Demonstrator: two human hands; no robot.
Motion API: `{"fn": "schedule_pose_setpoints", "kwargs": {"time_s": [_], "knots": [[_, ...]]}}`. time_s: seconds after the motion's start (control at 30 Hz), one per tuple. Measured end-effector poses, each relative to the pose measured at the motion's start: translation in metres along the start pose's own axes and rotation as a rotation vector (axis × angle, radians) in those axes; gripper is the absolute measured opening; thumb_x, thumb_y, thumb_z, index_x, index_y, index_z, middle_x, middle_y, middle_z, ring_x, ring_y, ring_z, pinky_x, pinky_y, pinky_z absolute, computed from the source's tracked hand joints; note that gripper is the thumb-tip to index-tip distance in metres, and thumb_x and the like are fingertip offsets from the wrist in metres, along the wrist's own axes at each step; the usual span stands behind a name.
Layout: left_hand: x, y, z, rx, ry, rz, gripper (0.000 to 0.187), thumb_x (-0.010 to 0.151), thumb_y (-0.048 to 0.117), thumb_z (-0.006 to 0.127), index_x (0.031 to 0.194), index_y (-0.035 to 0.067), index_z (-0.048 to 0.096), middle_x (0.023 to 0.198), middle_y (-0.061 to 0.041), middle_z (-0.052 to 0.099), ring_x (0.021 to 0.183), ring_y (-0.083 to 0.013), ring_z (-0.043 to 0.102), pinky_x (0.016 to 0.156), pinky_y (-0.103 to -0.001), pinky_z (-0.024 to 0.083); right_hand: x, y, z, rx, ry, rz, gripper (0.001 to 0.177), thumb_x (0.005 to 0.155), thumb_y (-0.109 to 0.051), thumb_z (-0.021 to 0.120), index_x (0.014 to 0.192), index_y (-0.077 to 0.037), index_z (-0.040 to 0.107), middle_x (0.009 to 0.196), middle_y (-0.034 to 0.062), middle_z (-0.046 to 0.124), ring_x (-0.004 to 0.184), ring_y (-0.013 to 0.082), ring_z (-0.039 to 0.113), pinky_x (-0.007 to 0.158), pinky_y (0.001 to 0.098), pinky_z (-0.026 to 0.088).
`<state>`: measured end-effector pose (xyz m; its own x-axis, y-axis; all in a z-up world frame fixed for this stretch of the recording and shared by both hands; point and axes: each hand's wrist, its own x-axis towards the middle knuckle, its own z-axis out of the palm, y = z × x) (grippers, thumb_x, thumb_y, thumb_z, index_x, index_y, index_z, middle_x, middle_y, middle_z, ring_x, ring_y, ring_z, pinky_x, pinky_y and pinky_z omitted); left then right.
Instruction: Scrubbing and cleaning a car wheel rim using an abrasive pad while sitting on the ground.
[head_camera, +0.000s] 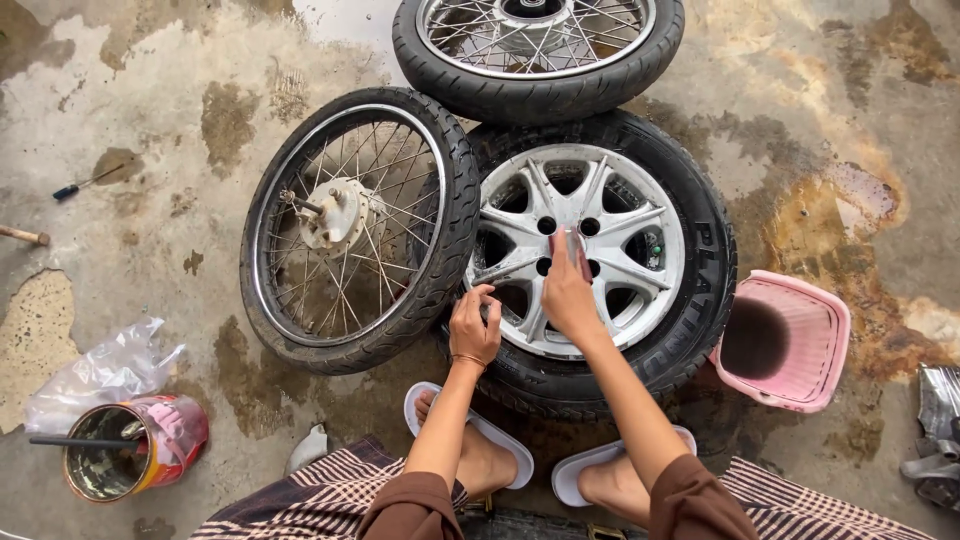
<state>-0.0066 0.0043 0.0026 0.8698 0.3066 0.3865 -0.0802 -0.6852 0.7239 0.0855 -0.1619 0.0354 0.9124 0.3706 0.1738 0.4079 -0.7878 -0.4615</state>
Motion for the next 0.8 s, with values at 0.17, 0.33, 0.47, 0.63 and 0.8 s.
{"fn": "schedule_pose_setpoints", "kwargs": {"time_s": [0.17,0.33,0.47,0.63,0.8], "knots": [[0.005,0.01,-0.007,-0.067,0.05,-0.004,0.025,0.1,0.032,0.05,0.111,0.014,0.062,0.086,-0.003,0.068,0.088,-0.0259,0.07,0.084,-0.038,0.055,-0.022,-0.06,-0.027,0.083,0.02,0.086,0.083,0.087,0.004,0.042,0.164,-0.002,0.01,0.149,0.0326,0.045,0.115,0.0416,0.061,0.093,0.0428,0.052],[0.002,0.011,-0.007,-0.09,0.097,-0.011,0.022,0.1,0.025,0.049,0.113,0.011,0.061,0.089,-0.004,0.066,0.088,-0.0266,0.069,0.084,-0.038,0.056,-0.047,-0.072,0.003,0.036,0.08,-0.098,0.076,0.089,0.004,0.041,0.162,0.003,0.016,0.153,0.0305,0.043,0.126,0.0386,0.059,0.084,0.0416,0.057],[0.002,0.011,-0.009,-0.087,0.119,-0.033,0.025,0.103,0.02,0.041,0.116,0.009,0.06,0.089,-0.006,0.065,0.086,-0.0283,0.068,0.084,-0.038,0.056,-0.054,-0.05,0.034,-0.118,0.157,-0.376,0.066,0.092,-0.003,0.037,0.157,0.001,0.031,0.151,0.0205,0.049,0.13,0.0269,0.056,0.104,0.0356,0.044],[0.0,0.012,-0.009,-0.128,0.104,-0.054,0.025,0.104,0.016,0.038,0.116,0.008,0.058,0.089,-0.005,0.065,0.081,-0.0257,0.066,0.082,-0.037,0.057,-0.06,-0.048,0.026,-0.127,0.236,-0.112,0.07,0.094,-0.003,0.04,0.162,-0.007,0.029,0.133,0.0184,0.066,0.101,0.0279,0.072,0.074,0.0329,0.059],[0.001,0.014,-0.01,-0.113,0.102,-0.034,0.023,0.104,0.017,0.039,0.118,0.007,0.055,0.093,-0.005,0.064,0.086,-0.0267,0.066,0.084,-0.037,0.055,-0.043,-0.077,0.023,-0.038,0.275,-0.04,0.06,0.101,-0.007,0.042,0.159,-0.001,0.028,0.131,0.0272,0.064,0.088,0.0399,0.072,0.066,0.045,0.059]]}}
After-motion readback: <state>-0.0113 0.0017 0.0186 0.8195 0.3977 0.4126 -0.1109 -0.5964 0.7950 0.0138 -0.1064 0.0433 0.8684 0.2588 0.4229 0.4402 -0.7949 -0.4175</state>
